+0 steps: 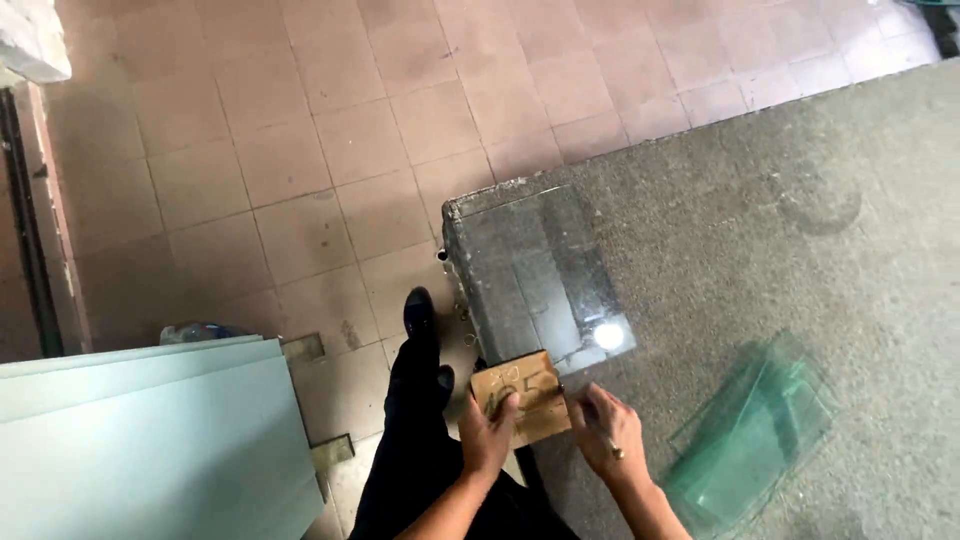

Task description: A person in a workshop uses a marking tool and a wooden template to mark glass panes on a workbench.

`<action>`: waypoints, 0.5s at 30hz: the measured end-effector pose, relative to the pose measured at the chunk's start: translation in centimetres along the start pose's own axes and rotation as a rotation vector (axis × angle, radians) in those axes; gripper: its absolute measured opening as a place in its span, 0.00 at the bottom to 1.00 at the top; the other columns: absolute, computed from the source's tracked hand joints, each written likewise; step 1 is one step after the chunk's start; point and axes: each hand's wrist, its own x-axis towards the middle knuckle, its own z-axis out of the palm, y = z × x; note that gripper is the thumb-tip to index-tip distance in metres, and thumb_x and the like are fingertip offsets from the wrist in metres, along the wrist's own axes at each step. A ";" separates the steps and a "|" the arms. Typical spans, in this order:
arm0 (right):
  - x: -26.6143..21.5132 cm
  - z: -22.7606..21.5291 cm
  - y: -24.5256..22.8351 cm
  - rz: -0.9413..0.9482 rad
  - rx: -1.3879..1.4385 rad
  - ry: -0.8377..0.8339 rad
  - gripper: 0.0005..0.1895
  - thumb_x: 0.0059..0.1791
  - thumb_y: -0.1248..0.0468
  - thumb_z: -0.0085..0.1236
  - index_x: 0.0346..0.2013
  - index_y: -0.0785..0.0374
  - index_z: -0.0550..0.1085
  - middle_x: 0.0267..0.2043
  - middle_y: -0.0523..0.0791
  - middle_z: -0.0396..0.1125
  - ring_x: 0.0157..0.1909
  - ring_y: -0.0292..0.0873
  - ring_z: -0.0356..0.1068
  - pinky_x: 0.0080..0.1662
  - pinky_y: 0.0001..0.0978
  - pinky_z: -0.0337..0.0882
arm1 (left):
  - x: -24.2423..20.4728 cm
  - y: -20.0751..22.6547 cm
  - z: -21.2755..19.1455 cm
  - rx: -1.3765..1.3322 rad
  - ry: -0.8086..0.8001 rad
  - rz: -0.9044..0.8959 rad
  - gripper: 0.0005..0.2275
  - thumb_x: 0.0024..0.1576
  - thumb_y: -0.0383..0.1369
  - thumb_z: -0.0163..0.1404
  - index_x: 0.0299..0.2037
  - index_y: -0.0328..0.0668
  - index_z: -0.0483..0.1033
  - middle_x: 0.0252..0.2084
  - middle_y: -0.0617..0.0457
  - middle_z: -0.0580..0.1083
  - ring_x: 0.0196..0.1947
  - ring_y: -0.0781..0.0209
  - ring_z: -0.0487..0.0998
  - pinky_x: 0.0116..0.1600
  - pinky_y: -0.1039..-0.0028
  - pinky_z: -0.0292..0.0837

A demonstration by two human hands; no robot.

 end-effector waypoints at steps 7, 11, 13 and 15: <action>7.6 -2.1 6.1 -0.202 -0.064 0.249 0.14 0.54 0.72 0.51 0.30 0.66 0.84 0.59 0.52 0.78 0.66 0.55 0.73 0.66 0.57 0.76 | 3.6 2.9 -4.6 -0.070 0.116 -0.155 0.29 0.52 0.52 0.63 0.61 0.47 0.79 0.53 0.48 0.86 0.49 0.54 0.88 0.49 0.66 0.87; 12.1 -1.5 5.4 0.073 -0.025 0.215 0.36 0.45 0.74 0.55 0.70 0.59 0.77 0.67 0.56 0.68 0.64 0.70 0.75 0.62 0.67 0.77 | 8.2 7.7 -3.0 0.046 0.133 -0.212 0.41 0.61 0.57 0.62 0.79 0.42 0.66 0.78 0.39 0.69 0.80 0.42 0.67 0.81 0.49 0.64; 12.1 -0.6 5.6 0.093 -0.042 0.209 0.35 0.45 0.71 0.56 0.70 0.59 0.77 0.66 0.56 0.67 0.62 0.71 0.76 0.62 0.68 0.77 | 10.0 8.2 -2.6 0.009 0.117 -0.250 0.40 0.59 0.55 0.66 0.78 0.44 0.67 0.77 0.42 0.70 0.80 0.44 0.66 0.82 0.51 0.63; 10.1 -0.8 3.7 0.125 0.001 0.178 0.35 0.47 0.69 0.55 0.71 0.58 0.77 0.66 0.56 0.67 0.63 0.72 0.75 0.62 0.68 0.77 | 11.4 8.4 -2.4 -0.221 0.085 -0.348 0.34 0.55 0.43 0.73 0.71 0.42 0.75 0.67 0.42 0.78 0.69 0.47 0.79 0.67 0.50 0.78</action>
